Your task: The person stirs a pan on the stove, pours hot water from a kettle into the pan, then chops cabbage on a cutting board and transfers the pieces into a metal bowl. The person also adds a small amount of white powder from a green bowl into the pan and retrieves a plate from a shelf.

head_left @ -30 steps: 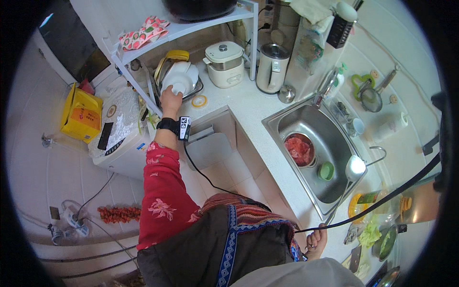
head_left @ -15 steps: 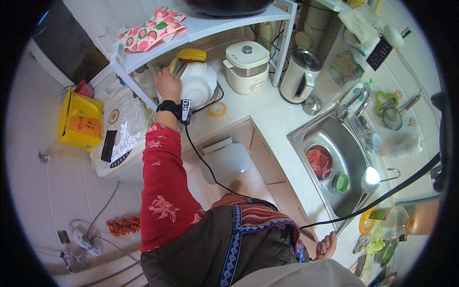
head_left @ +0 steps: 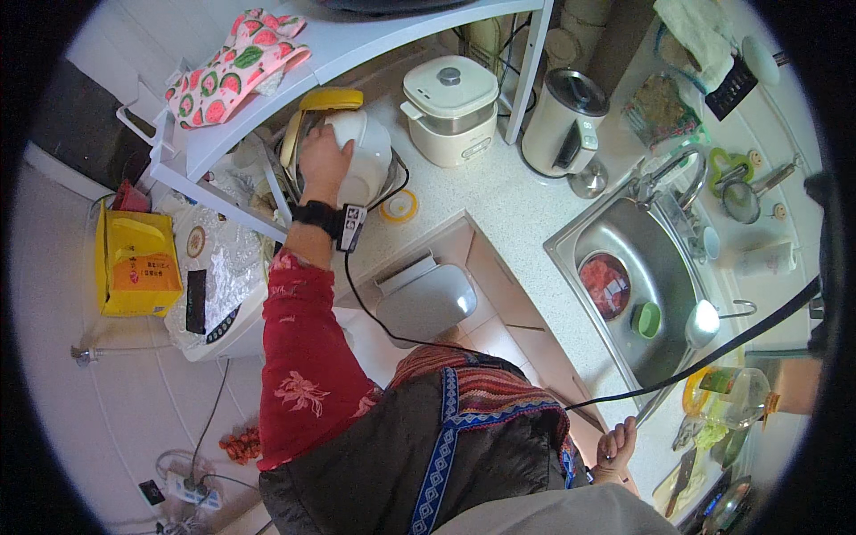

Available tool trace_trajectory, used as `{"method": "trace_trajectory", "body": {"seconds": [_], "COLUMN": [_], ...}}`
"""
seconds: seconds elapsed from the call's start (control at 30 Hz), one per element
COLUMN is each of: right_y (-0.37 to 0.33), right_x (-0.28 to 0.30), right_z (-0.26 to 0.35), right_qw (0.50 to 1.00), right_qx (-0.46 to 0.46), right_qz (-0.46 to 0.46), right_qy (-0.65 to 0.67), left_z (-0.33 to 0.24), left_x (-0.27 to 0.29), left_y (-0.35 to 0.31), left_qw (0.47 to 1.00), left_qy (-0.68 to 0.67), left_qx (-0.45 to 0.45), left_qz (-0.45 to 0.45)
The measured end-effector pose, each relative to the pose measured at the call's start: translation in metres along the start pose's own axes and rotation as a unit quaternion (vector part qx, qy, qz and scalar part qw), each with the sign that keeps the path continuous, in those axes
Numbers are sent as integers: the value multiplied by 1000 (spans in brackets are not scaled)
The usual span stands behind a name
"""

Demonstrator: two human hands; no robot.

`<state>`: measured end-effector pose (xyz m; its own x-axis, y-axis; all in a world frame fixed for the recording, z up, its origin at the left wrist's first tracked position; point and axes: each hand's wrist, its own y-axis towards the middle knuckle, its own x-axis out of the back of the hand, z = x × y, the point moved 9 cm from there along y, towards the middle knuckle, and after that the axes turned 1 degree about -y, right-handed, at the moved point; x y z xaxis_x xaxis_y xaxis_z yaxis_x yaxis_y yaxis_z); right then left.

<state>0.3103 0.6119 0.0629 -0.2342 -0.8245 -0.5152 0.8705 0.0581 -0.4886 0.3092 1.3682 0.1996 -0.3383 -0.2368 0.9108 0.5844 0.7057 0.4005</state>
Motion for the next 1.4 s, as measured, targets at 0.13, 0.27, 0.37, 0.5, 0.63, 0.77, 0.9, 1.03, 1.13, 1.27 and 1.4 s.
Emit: {"method": "trace_trajectory", "body": {"seconds": [0.13, 0.27, 0.37, 0.5, 0.63, 0.77, 0.9, 1.03, 1.13, 1.27, 1.4], "right_y": [1, -1, 1, 11, 18, 22, 24, 24, 20, 9, 0], "right_x": [-3, -3, 1, 0, 1, 1, 0, 2, 5, 5, 10], "right_z": [3, 4, 5, 5, 9, 12, 14, 17, 19, 22, 22], "right_qw": [1000, 1000, 1000, 999, 999, 999, 999, 999, 999, 999, 1000], "right_qx": [-1, -4, -5, -11, -13, -22, -22, -10, -5, 1, 13], "right_qz": [-10, 1, 0, 18, 25, 33, 45, 48, 38, 37, 13], "right_qy": [2, 2, 17, 40, 27, 14, 13, 11, 9, 6, 11], "left_z": [-10, -6, 11, 28, 23, -1, -46, -135, -184, -234, -267], "left_x": [-23, -33, -40, -51, -42, -13, 3, -8, -23, -40, -49], "left_y": [1, -3, -6, 4, 26, 43, 25, -18, -39, -56, -95], "left_qw": [991, 987, 990, 987, 988, 984, 957, 778, 770, 859, 877], "left_qy": [37, 38, 17, -45, -23, -65, -189, -499, -487, -357, -335], "left_qx": [52, -24, -13, 46, 31, -6, -26, -116, -155, -246, -326], "left_qz": [121, 157, 137, 145, 152, 163, 219, 365, 383, 273, 109]}}
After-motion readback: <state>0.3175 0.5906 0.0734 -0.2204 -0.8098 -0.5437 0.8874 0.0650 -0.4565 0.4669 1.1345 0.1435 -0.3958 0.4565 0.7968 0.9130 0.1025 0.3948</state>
